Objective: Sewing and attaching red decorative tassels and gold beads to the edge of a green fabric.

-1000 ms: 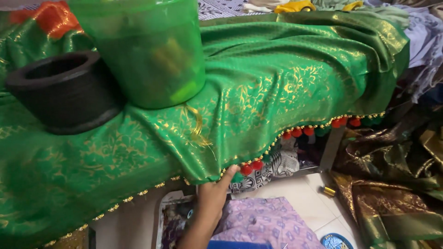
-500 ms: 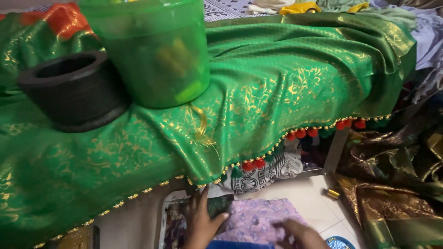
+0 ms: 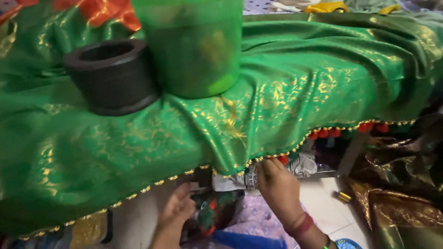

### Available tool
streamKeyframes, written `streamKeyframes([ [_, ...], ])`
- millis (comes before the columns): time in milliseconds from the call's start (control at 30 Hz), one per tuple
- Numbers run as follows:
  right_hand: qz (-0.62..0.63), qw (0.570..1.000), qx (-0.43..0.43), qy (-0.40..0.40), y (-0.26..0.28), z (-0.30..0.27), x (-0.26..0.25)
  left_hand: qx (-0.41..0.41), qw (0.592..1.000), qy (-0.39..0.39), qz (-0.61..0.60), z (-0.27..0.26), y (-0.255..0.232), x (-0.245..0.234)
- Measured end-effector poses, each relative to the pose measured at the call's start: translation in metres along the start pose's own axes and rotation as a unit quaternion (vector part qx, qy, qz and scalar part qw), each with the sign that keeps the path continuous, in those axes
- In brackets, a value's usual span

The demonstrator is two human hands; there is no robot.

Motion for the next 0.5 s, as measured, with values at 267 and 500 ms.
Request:
streamKeyframes([
  [267, 0.002, 0.995, -0.018, 0.103, -0.007, -0.064, 0.054, 0.229, 0.892, -0.089, -0.38, -0.069, -0.134, -0.085],
  [500, 0.066, 0.964, -0.052, 0.254, 0.017, -0.098, 0.17, 0.275, 0.903, -0.184, -0.273, -0.11, -0.154, -0.121],
])
Point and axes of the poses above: each hand's wrist, its own z-axis towards the middle knuckle, its own x-axis out of the palm, y = z × x, the point moved 6 cm from there along z, towards the middle knuckle, and after that the axes turned 8 degrees about y, right-handed, at the moved point
